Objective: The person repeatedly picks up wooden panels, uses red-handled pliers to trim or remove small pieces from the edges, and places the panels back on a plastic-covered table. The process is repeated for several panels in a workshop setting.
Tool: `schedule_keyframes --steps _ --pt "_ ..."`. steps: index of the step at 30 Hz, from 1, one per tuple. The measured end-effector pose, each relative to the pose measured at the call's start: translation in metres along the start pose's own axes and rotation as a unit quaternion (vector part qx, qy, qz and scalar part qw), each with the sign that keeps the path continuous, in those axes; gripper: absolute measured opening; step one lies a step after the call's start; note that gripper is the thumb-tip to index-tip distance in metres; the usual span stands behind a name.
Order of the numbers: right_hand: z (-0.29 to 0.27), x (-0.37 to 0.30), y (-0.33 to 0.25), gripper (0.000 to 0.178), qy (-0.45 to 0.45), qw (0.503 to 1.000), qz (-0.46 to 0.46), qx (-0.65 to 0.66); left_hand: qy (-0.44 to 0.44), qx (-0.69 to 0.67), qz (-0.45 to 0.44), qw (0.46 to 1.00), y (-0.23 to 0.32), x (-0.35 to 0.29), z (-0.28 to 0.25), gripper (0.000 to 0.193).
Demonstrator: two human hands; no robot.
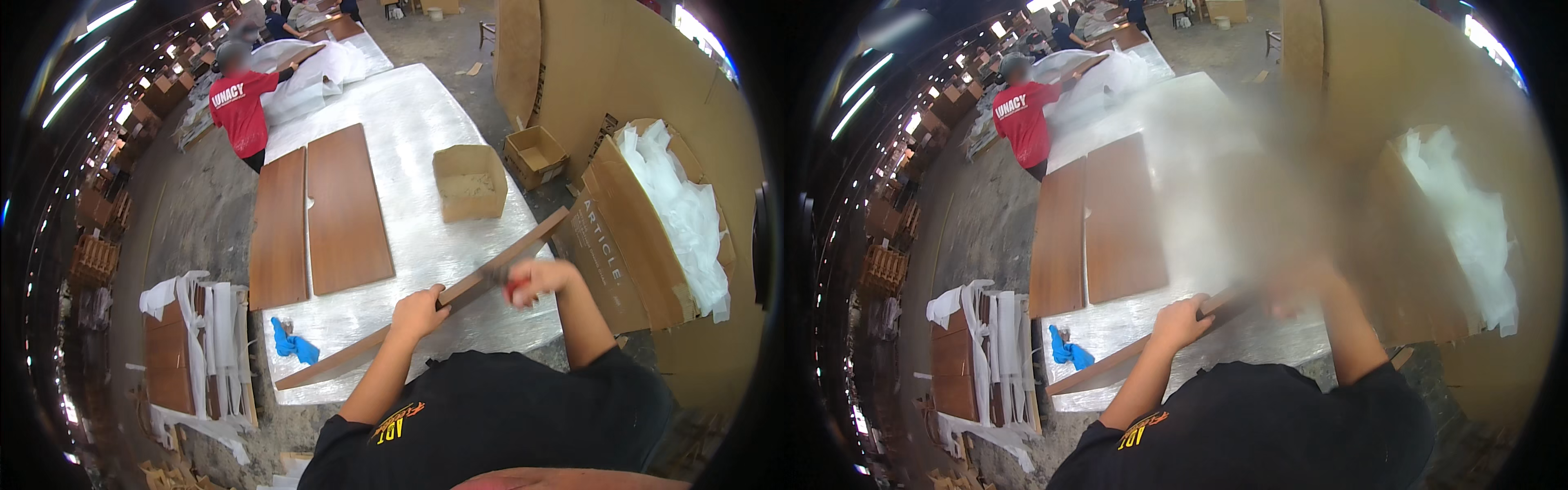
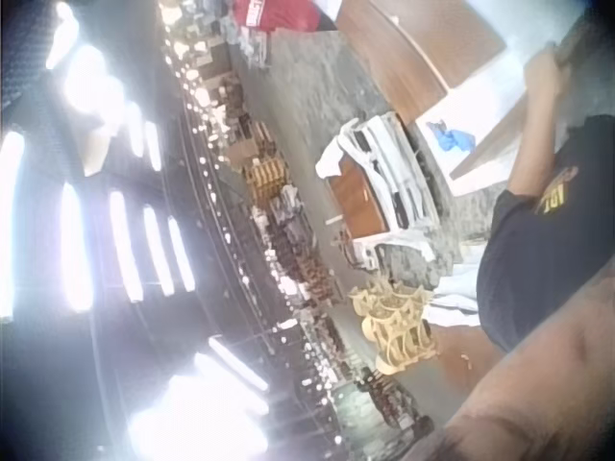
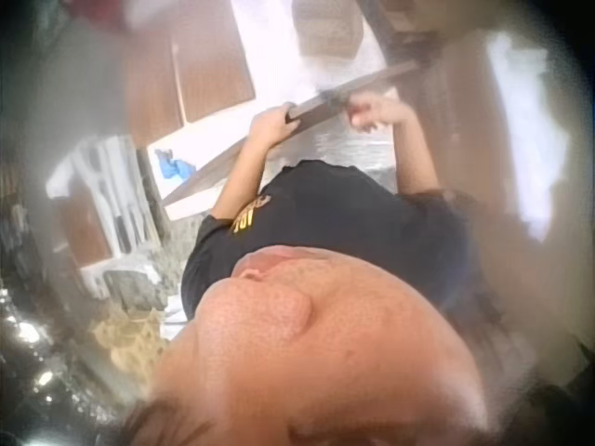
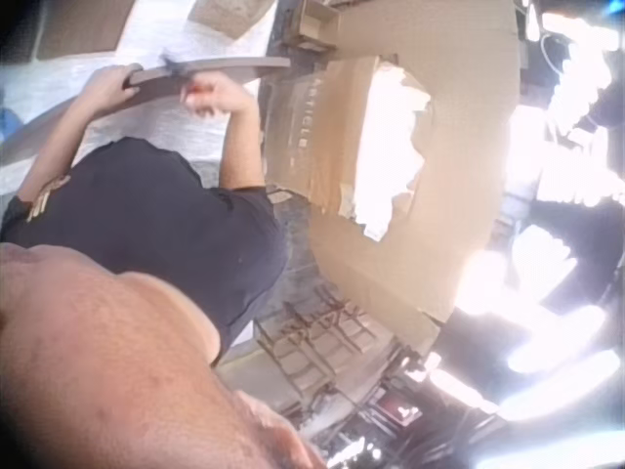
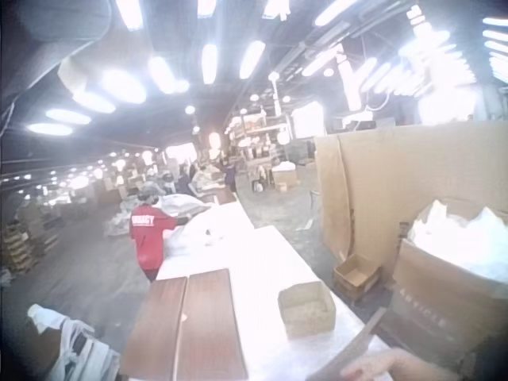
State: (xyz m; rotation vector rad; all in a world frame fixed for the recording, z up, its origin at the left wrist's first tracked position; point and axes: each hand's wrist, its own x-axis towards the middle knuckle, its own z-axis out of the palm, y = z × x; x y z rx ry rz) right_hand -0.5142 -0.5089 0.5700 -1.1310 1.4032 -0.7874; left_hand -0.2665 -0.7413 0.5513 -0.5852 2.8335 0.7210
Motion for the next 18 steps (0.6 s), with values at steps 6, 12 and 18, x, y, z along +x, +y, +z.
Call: schedule_keyframes --steps 6,12,18 --pt "0.144 -0.001 0.141 0.049 0.006 0.939 0.238 -0.248 -0.026 0.005 -0.014 1.0 -0.013 0.021 -0.019 0.043" --pt "0.185 0.02 0.225 0.052 0.163 0.88 0.221 -0.388 -0.008 0.008 0.005 1.0 -0.01 0.011 -0.013 0.044" --pt "0.133 0.041 0.241 0.03 0.615 0.764 0.118 -0.153 0.001 0.039 0.001 0.999 0.004 -0.01 0.002 0.046"
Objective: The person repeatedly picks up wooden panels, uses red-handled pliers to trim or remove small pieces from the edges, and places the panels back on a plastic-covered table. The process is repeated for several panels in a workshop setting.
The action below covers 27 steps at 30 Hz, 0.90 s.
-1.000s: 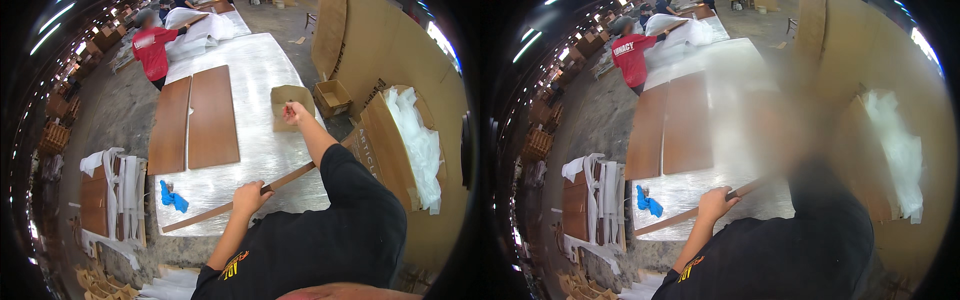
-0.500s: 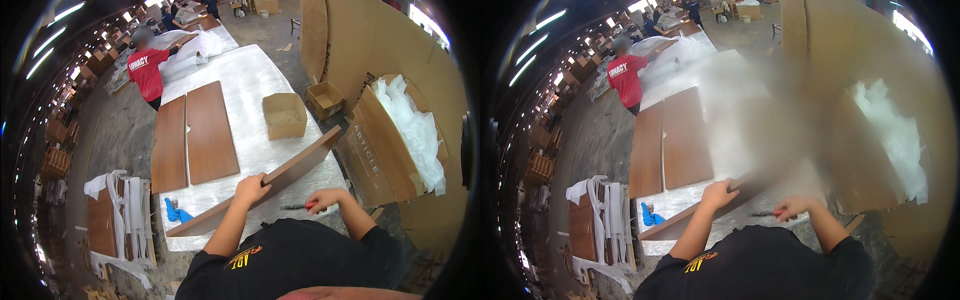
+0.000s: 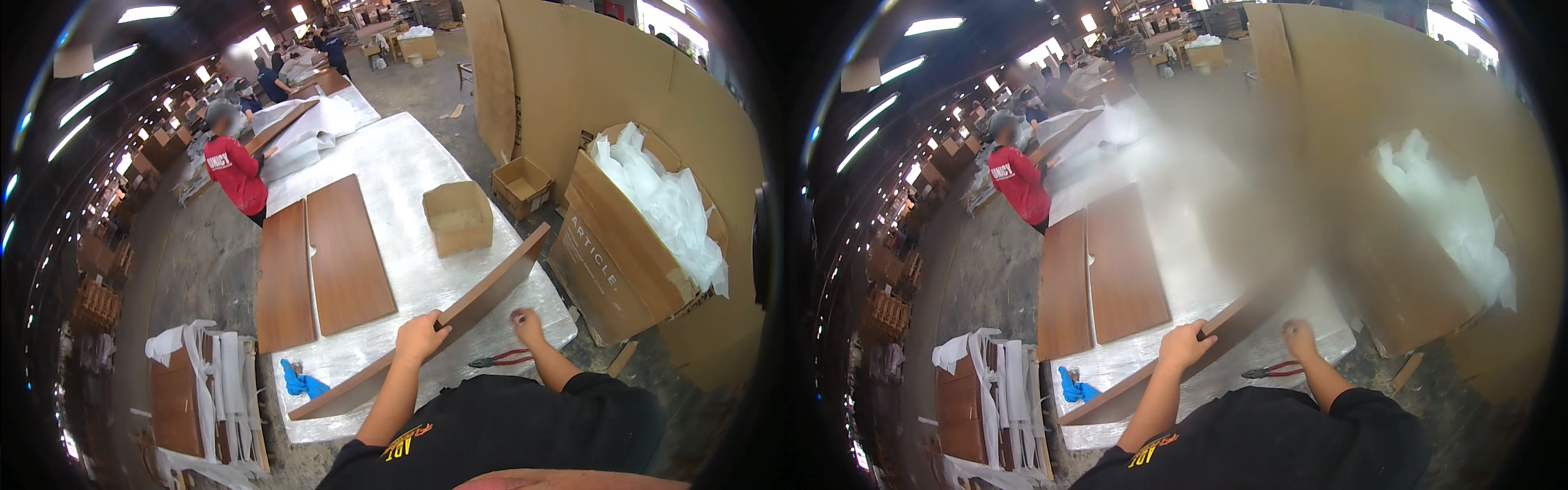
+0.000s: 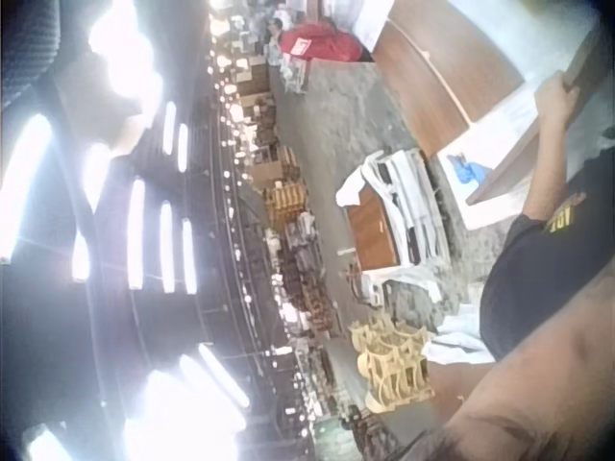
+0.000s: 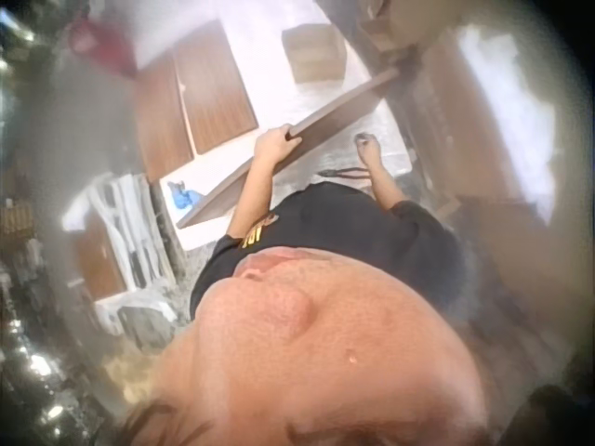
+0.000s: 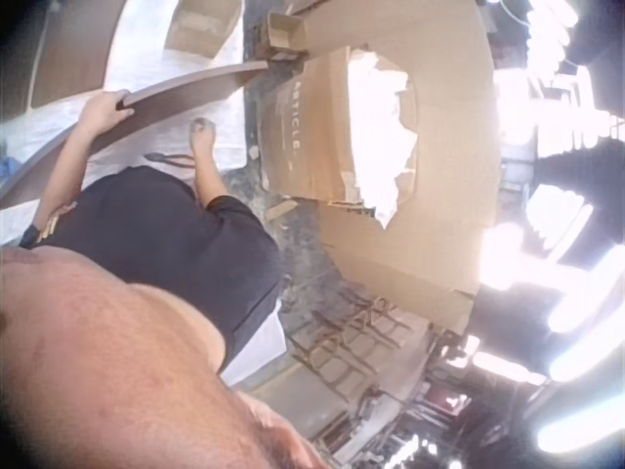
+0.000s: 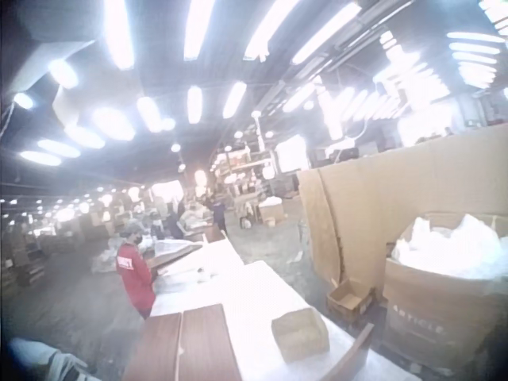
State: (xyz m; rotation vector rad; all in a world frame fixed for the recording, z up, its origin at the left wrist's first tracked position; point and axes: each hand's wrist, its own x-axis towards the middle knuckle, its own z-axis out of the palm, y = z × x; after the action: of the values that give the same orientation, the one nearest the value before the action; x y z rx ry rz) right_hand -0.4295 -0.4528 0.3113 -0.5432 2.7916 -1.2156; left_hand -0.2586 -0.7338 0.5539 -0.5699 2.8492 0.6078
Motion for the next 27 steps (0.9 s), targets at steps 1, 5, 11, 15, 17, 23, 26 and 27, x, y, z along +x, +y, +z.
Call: schedule_keyframes --steps 1,5,11,15,17,23,26,27 --pt "-0.008 0.024 0.0 0.026 0.083 0.983 0.149 0.075 0.012 -0.004 0.005 1.0 0.002 -0.005 0.003 0.043" --pt "-0.071 0.111 -0.012 0.035 0.36 0.914 0.045 0.179 0.034 -0.032 0.026 0.999 0.01 -0.02 0.019 0.041" --pt "-0.089 0.138 -0.04 0.063 0.309 0.936 -0.007 -0.169 0.02 -0.08 0.077 0.994 0.016 -0.04 0.046 0.043" --pt "-0.086 0.142 -0.005 0.055 0.351 0.923 0.08 0.138 0.006 -0.009 0.102 0.995 0.022 -0.047 0.054 0.045" --pt "-0.09 0.153 0.021 0.041 0.242 0.898 0.093 0.355 0.004 0.009 0.119 0.993 0.022 -0.048 0.055 0.045" --pt "-0.096 0.155 0.057 0.026 0.283 0.896 0.05 0.339 -0.034 0.042 0.173 0.984 0.009 -0.053 0.043 0.047" --pt "-0.107 0.123 0.064 0.027 0.304 0.909 0.044 0.283 -0.074 0.02 0.179 0.981 0.009 -0.054 0.032 0.046" --pt "-0.112 0.111 0.067 0.027 0.295 0.908 0.051 0.294 -0.095 0.006 0.182 0.979 0.01 -0.054 0.03 0.046"
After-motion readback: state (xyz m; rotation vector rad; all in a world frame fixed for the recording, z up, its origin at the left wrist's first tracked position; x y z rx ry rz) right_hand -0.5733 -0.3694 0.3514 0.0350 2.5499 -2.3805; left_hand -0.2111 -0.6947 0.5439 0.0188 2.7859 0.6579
